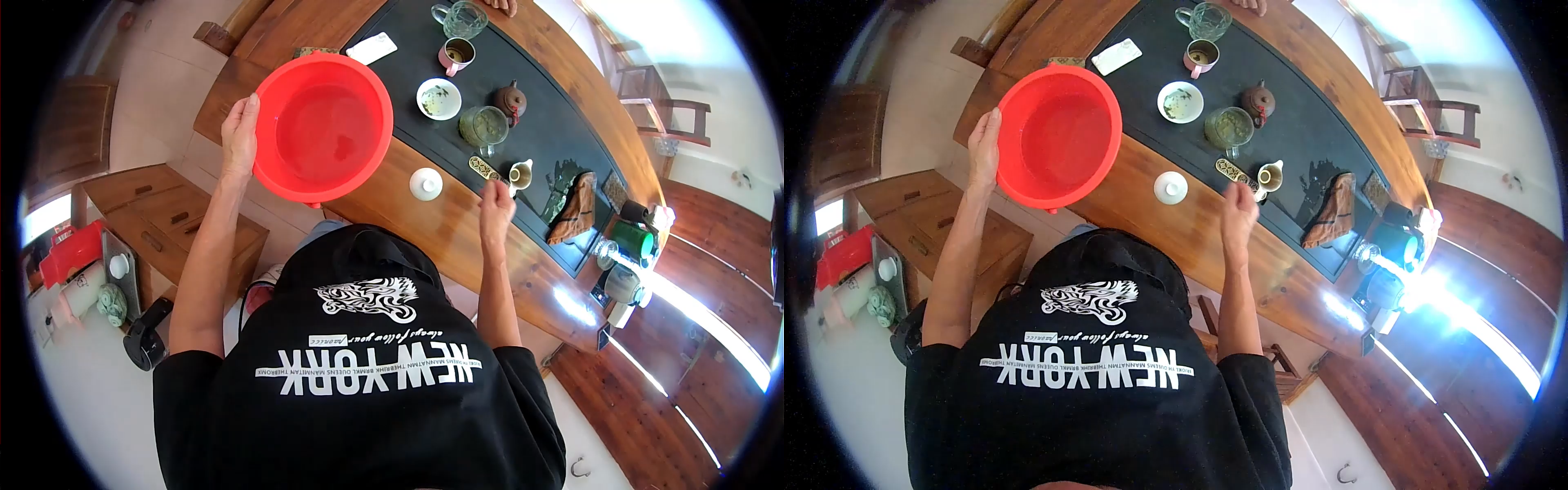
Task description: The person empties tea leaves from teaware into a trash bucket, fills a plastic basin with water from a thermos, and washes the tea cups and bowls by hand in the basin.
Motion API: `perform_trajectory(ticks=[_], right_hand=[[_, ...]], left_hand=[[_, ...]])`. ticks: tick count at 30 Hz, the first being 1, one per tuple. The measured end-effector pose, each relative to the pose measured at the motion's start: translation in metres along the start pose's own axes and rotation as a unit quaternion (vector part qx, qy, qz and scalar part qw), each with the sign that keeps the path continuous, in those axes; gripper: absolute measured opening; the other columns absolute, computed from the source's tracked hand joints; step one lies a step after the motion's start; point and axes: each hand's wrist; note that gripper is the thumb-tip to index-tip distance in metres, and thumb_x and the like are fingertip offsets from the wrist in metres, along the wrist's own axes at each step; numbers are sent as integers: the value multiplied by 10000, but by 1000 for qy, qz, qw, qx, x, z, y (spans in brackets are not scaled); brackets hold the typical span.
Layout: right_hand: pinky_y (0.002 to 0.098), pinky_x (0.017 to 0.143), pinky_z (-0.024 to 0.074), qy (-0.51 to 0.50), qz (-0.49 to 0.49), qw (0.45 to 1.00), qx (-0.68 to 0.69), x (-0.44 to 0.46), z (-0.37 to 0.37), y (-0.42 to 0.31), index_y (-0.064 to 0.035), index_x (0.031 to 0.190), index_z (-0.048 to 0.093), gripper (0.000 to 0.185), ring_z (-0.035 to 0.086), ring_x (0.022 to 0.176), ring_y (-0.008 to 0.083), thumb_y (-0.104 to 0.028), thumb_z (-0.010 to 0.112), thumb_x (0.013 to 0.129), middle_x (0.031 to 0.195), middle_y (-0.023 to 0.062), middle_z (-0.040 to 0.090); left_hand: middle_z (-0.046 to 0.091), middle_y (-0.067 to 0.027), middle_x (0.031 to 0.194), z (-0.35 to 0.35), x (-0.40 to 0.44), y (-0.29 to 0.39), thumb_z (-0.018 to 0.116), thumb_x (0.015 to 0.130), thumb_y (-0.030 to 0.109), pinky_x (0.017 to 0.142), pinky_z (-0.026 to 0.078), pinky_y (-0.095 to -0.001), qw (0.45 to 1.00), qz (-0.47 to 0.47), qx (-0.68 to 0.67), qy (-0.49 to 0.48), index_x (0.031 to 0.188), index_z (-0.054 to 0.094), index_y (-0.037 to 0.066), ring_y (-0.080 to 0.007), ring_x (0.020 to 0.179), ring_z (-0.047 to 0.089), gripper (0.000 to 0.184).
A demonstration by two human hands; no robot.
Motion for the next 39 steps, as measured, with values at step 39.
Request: perform_trajectory(ticks=[39], right_hand=[[190,432,350,-297,60,923,235,-18,48,-221,51,973,631,188,475,455,80,-97,535,909,664,116,656]], left_hand=[[443,-160,1382,82,-79,66,831,661,223,1062,321,-462,788,413,411,-196,1396,399,40,-333,1288,419,871]])
Point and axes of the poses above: each hand's wrist, its own x-axis towards the middle knuckle, its own z-axis out of the palm, y = z × x
